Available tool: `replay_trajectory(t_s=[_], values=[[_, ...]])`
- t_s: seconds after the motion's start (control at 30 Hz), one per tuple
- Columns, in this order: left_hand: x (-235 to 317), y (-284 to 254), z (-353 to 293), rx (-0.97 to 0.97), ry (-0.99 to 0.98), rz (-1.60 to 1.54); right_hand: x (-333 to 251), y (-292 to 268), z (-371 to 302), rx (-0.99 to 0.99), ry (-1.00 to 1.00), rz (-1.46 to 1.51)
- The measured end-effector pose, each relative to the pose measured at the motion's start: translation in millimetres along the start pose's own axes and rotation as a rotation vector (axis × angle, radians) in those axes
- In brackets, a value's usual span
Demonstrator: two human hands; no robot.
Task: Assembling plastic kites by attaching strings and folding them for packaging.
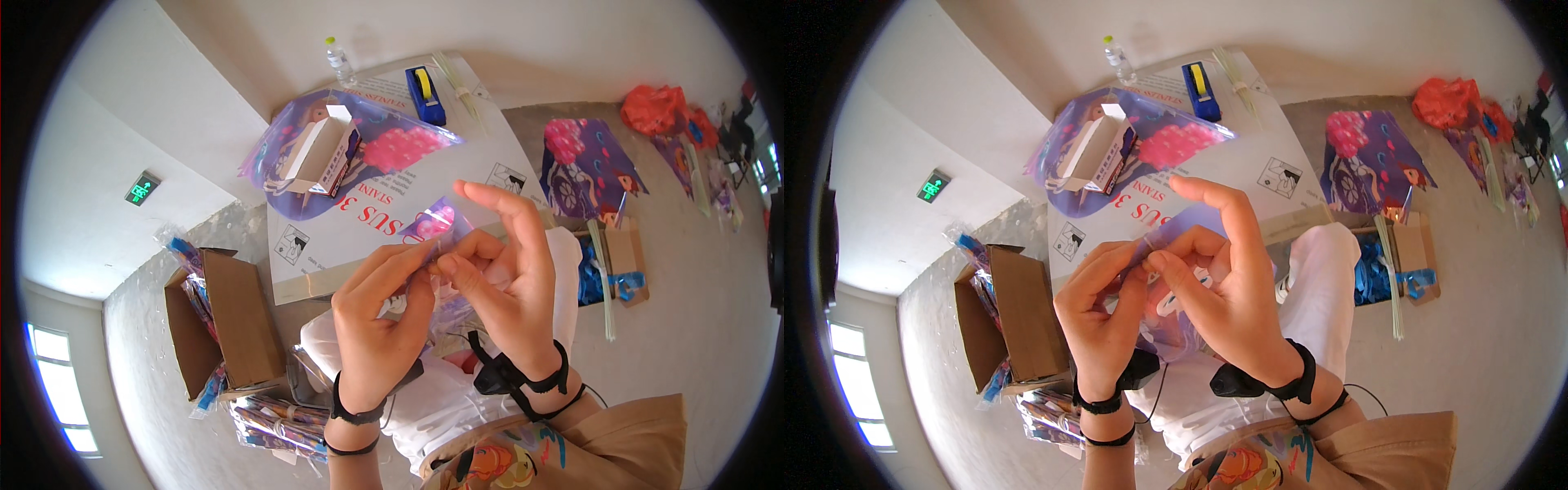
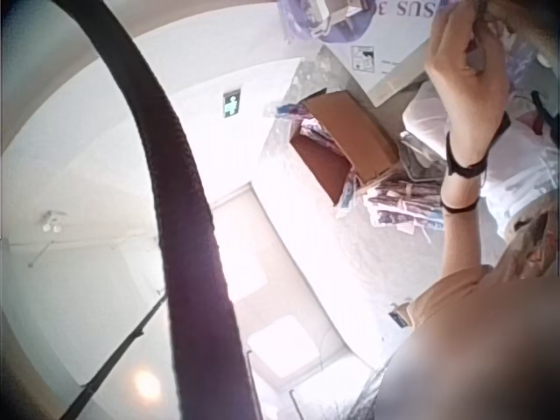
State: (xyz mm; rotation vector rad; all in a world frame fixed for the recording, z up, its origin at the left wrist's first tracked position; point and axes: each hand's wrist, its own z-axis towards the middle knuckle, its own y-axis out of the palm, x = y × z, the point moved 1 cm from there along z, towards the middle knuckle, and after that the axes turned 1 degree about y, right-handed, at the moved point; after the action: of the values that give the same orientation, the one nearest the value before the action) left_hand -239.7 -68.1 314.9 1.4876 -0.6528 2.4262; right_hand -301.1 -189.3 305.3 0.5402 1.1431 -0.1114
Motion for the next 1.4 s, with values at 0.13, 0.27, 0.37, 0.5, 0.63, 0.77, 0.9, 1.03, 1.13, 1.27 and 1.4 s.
replay_trajectory(t_s=[0.13,0.27,0.37,0.5,0.63,0.77,0.9,1.03,1.13,1.27,1.4], values=[[2,0,1,-0.011,0.015,0.037,2,-2,2,0.002,0.002,-0.013],[4,-3,2,-0.042,0.057,0.073,-2,-2,3,-0.007,0.071,0.028],[5,-5,1,-0.072,0.082,0.102,-3,-4,4,0.004,0.093,-0.015],[3,-7,-1,-0.118,0.07,0.066,-4,-4,3,0.019,0.164,-0.029],[3,-8,0,-0.142,0.054,0.077,-2,-6,3,0.03,0.156,-0.131],[2,-10,-1,-0.102,-0.002,0.035,7,-5,1,0.052,0.211,-0.188],[-3,-11,-3,-0.129,-0.01,0.08,5,-13,0,-0.032,0.162,-0.302],[-5,-17,-1,-0.226,-0.016,0.061,-21,-26,15,-0.276,0.198,-0.392],[12,-18,4,-0.186,-0.135,0.018,-41,-26,33,-0.391,0.153,-0.463],[45,-28,25,-0.153,-0.123,0.096,-87,-20,56,-0.265,0.029,-0.47],[61,-52,41,-0.144,0.082,0.333,-134,-16,57,0.185,-0.458,-0.666]])
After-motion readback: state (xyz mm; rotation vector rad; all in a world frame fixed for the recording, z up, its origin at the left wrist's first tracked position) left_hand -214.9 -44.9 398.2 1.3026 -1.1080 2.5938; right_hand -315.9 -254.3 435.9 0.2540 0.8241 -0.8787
